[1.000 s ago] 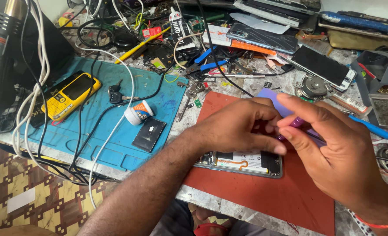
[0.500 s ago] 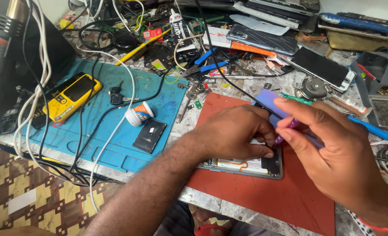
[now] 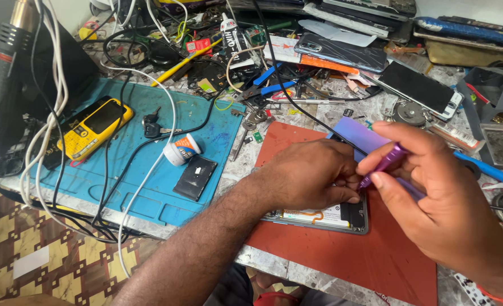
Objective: The person uses a purple screwdriver to remove screws from the internal frame of a disassembled smartphone. They carefully unscrew multiple fasteners around the battery and motherboard area, then lift and set aside a metal bracket before inspecting the device.
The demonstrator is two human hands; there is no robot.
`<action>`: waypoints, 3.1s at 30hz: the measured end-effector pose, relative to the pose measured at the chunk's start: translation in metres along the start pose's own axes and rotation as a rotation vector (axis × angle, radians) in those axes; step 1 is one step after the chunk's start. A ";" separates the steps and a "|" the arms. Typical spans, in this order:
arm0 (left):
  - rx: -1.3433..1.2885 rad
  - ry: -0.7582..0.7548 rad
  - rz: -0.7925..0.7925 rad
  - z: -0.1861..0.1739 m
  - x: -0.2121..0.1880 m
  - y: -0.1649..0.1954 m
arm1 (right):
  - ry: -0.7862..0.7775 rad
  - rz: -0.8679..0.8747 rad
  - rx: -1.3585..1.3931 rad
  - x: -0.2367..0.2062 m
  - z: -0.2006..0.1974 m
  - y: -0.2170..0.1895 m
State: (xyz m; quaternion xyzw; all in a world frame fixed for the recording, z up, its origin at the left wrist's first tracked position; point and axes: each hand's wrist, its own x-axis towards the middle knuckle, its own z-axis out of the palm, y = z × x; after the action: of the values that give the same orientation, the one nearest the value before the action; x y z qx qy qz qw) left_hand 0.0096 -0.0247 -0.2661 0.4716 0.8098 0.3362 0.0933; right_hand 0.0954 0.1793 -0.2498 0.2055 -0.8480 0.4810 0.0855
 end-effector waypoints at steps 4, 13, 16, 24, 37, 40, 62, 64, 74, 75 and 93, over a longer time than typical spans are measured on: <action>0.004 0.008 0.013 0.001 0.000 -0.001 | -0.051 -0.094 -0.054 0.000 0.000 0.003; 0.020 0.030 -0.004 0.005 0.000 -0.005 | 0.093 -0.060 -0.013 -0.001 -0.002 0.005; 0.089 0.144 0.041 -0.001 -0.002 -0.014 | 0.119 -0.050 0.017 0.001 -0.004 0.004; 0.308 0.224 -0.047 -0.004 -0.006 -0.029 | 0.050 0.094 -0.041 0.002 -0.005 0.003; 0.128 0.258 0.041 -0.007 -0.009 -0.014 | 0.025 -0.044 -0.173 0.007 -0.004 -0.004; -0.276 0.145 0.147 -0.004 -0.006 -0.013 | 0.076 -0.004 -0.398 0.005 -0.006 -0.007; -0.438 0.117 0.017 0.015 0.009 -0.009 | 0.069 -0.051 -0.129 0.004 -0.002 -0.007; -0.588 0.120 0.153 0.015 0.008 -0.012 | 0.072 -0.068 -0.235 0.004 -0.004 -0.005; -0.139 0.150 0.143 -0.004 0.000 -0.020 | 0.016 0.041 0.056 0.004 -0.003 -0.005; -0.135 0.129 0.118 -0.005 -0.001 -0.019 | -0.002 0.008 0.093 0.005 -0.002 -0.005; -0.041 0.071 -0.008 -0.005 -0.002 -0.012 | -0.071 0.063 0.012 0.001 -0.003 0.010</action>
State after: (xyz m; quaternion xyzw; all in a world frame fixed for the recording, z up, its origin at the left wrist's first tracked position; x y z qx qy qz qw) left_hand 0.0001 -0.0322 -0.2702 0.4543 0.8073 0.3689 0.0753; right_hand 0.0903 0.1859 -0.2556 0.1960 -0.8537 0.4809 0.0390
